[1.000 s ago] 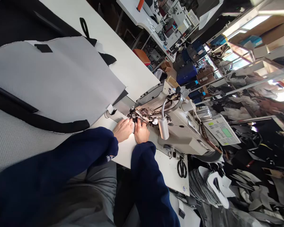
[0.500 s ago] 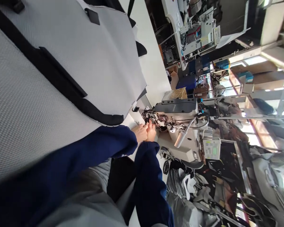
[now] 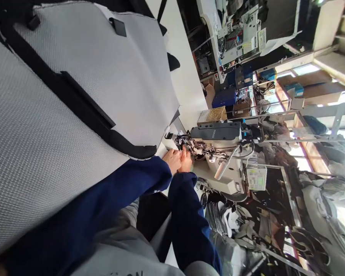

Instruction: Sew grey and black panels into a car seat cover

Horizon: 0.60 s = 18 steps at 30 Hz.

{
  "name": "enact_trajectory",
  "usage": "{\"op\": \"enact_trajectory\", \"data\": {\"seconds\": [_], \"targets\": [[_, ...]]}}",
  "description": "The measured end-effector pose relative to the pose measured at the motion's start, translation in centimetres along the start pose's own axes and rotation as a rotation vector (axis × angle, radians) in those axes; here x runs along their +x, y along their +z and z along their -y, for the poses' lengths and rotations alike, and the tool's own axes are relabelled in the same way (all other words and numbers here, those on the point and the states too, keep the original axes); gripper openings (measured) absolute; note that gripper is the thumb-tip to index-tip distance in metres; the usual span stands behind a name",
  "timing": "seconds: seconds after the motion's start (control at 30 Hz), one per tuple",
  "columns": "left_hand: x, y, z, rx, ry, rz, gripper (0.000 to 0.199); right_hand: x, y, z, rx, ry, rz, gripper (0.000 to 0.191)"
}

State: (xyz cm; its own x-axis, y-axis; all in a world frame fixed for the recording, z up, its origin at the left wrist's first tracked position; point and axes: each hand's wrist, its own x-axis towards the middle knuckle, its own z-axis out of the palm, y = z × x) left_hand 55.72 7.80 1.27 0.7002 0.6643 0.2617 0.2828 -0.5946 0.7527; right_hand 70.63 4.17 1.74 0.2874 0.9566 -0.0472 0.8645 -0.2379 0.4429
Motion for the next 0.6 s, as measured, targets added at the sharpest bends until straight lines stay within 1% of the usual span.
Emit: {"op": "enact_trajectory", "data": {"seconds": [0.13,0.23,0.3,0.37,0.43,0.5,0.53,0.57,0.6], "targets": [[-0.1,-1.1,0.9,0.159,0.044,0.031,0.034,-0.6,-0.3,0.6,0.113,0.099,-0.034,0.047],[0.1,-1.9,1.5,0.271,0.045,0.037,0.032,-0.8,-0.6,1.4,0.216,0.163,-0.09,0.046],[0.3,-2.1,1.9,0.332,0.047,0.046,0.034,-0.7,-0.7,1.8,0.266,0.216,-0.122,0.046],[0.5,-2.1,2.3,0.375,0.054,0.061,0.041,-0.6,-0.9,1.7,0.296,0.245,-0.099,0.046],[0.8,-2.2,2.5,0.398,0.056,0.074,0.046,-0.6,-1.1,1.2,0.33,0.202,-0.051,0.048],[0.8,-2.5,2.0,0.427,0.048,0.087,0.046,-0.7,-1.6,0.5,0.38,0.102,-0.04,0.054],[0.6,-2.7,1.5,0.454,0.041,0.098,0.046,-0.6,-1.9,0.4,0.419,0.049,-0.066,0.055],[0.2,-2.9,1.0,0.492,0.038,0.109,0.045,-0.1,-2.2,0.7,0.468,0.022,-0.133,0.052],[-0.3,-2.8,0.4,0.533,0.032,0.122,0.046,0.8,-2.6,1.3,0.529,0.012,-0.229,0.046]]}}
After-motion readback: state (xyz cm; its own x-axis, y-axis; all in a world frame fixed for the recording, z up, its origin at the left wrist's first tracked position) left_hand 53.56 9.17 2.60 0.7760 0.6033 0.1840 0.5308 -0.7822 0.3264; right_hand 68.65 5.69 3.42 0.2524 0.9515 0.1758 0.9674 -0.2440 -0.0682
